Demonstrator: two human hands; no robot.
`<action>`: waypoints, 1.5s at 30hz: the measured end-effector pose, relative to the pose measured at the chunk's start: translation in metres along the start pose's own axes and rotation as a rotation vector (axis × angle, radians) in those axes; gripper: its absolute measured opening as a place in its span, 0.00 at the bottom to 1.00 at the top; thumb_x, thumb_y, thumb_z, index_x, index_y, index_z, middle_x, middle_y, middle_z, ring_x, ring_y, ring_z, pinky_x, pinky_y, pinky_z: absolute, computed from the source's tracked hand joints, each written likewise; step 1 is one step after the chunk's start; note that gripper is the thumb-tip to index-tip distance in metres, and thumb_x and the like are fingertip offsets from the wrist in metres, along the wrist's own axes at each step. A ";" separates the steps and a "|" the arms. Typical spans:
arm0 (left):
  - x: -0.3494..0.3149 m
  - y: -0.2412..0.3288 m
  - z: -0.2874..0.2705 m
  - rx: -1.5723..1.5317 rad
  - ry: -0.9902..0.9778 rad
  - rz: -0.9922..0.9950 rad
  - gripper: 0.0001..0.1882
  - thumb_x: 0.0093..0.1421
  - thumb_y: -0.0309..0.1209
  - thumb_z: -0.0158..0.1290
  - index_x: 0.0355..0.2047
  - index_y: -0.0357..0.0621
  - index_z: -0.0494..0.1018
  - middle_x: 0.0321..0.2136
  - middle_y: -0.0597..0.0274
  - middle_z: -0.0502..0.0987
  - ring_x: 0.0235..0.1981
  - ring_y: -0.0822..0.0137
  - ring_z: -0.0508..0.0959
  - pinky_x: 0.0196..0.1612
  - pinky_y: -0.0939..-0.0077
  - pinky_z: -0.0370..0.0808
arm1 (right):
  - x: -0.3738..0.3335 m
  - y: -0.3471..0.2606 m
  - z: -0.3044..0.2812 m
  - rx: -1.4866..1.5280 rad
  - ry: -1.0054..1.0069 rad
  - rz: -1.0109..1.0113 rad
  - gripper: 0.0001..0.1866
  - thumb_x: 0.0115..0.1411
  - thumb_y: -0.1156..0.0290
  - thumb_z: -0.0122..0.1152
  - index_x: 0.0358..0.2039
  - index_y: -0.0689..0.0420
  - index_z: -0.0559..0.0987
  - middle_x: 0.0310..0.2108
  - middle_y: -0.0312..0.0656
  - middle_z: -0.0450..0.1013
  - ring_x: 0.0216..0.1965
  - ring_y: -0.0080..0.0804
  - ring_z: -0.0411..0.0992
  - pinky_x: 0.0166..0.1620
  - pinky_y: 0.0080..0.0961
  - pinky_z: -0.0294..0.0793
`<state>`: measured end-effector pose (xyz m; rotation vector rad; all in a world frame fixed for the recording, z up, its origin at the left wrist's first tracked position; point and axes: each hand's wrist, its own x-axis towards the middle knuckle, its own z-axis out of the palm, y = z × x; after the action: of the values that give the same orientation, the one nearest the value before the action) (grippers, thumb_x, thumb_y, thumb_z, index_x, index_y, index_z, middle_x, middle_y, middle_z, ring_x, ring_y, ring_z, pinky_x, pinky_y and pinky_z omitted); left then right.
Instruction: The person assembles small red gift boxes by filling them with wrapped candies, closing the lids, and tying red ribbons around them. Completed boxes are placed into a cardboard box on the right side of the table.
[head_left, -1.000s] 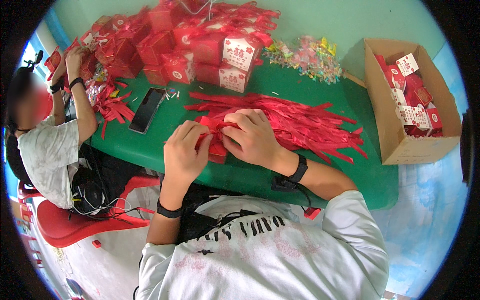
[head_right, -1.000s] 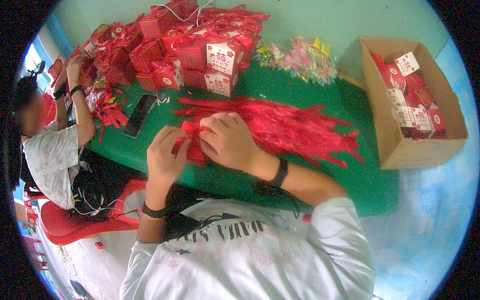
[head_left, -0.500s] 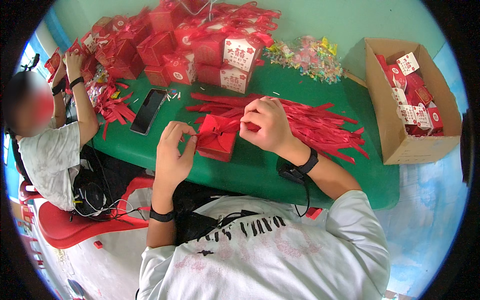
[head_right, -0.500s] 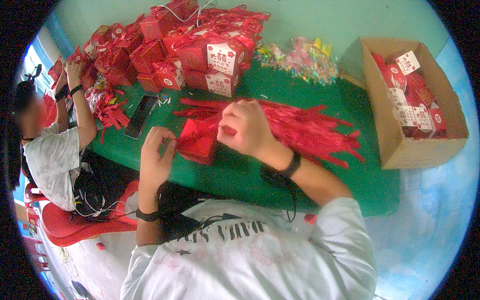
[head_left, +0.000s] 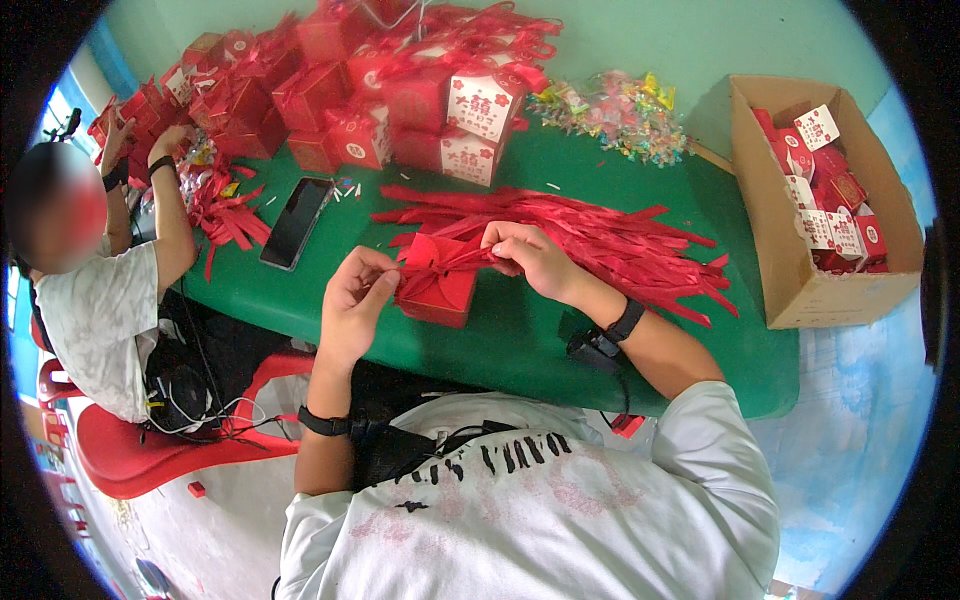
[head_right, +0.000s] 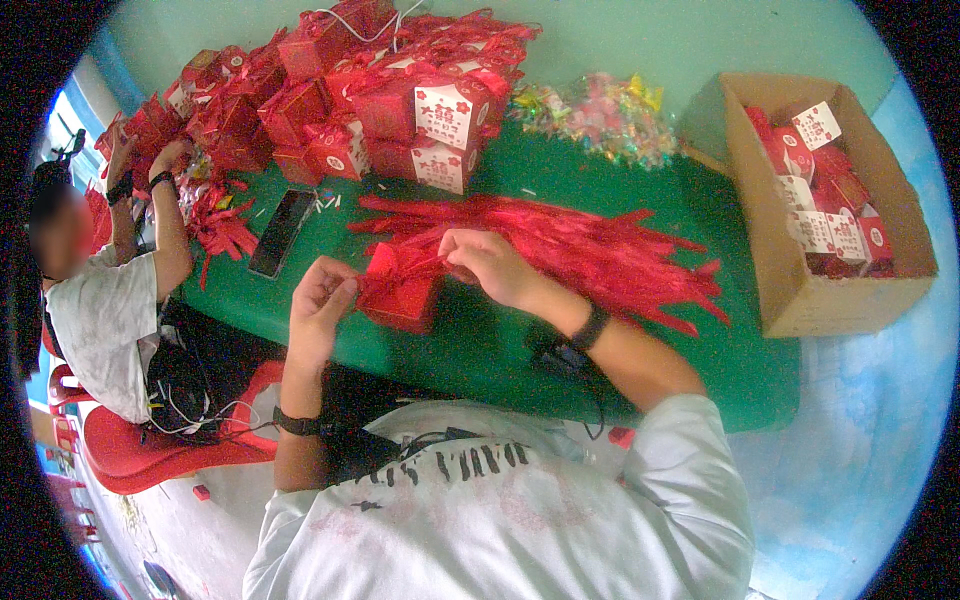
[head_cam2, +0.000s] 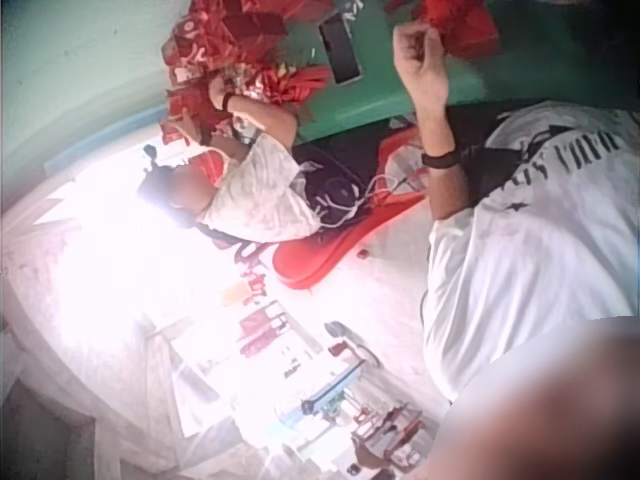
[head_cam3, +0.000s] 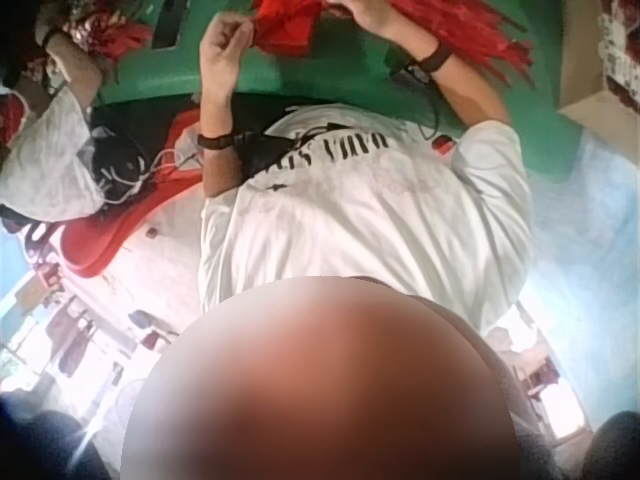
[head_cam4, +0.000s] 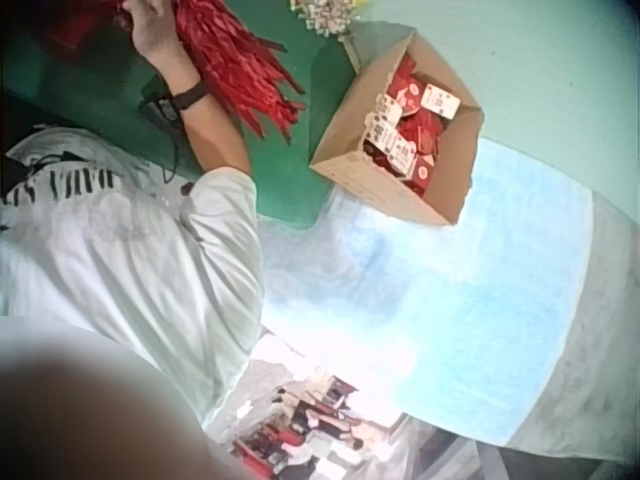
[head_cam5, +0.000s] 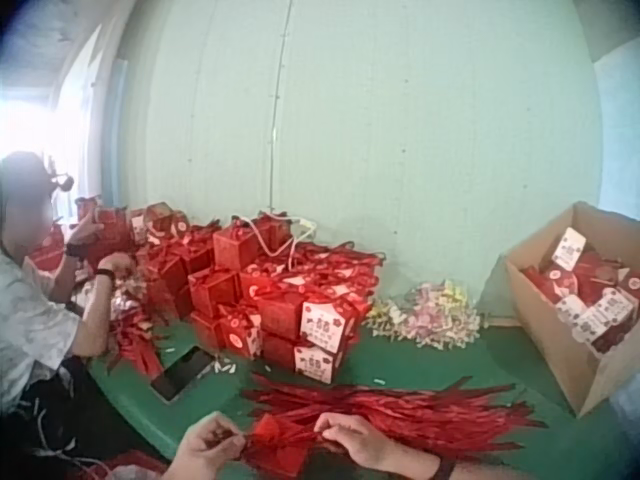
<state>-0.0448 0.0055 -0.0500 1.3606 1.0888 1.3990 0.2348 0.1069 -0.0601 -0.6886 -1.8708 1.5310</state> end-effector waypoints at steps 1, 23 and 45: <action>-0.001 -0.001 -0.001 0.050 0.007 0.033 0.02 0.71 0.22 0.55 0.41 0.41 0.74 0.28 0.76 0.71 0.28 0.83 0.66 0.31 0.83 0.62 | -0.001 -0.005 0.000 -0.119 0.002 -0.031 0.12 0.69 0.63 0.52 0.39 0.58 0.75 0.25 0.33 0.70 0.26 0.20 0.66 0.31 0.25 0.65; -0.002 -0.003 -0.019 0.249 -0.096 -0.001 0.02 0.67 0.20 0.57 0.38 0.38 0.75 0.26 0.71 0.71 0.27 0.80 0.67 0.32 0.81 0.64 | -0.002 -0.041 -0.006 -1.000 0.008 -0.451 0.15 0.68 0.60 0.63 0.29 0.56 0.74 0.23 0.48 0.73 0.30 0.53 0.77 0.34 0.48 0.75; -0.002 0.026 -0.017 0.509 0.071 0.358 0.05 0.62 0.21 0.60 0.39 0.38 0.79 0.29 0.63 0.79 0.25 0.72 0.71 0.32 0.77 0.69 | -0.008 -0.062 -0.007 -0.793 0.047 -0.263 0.24 0.65 0.52 0.68 0.50 0.56 0.75 0.39 0.44 0.76 0.36 0.41 0.79 0.37 0.37 0.76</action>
<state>-0.0625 -0.0029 -0.0252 1.9593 1.3576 1.4873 0.2451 0.0939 0.0004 -0.7534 -2.4123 0.5689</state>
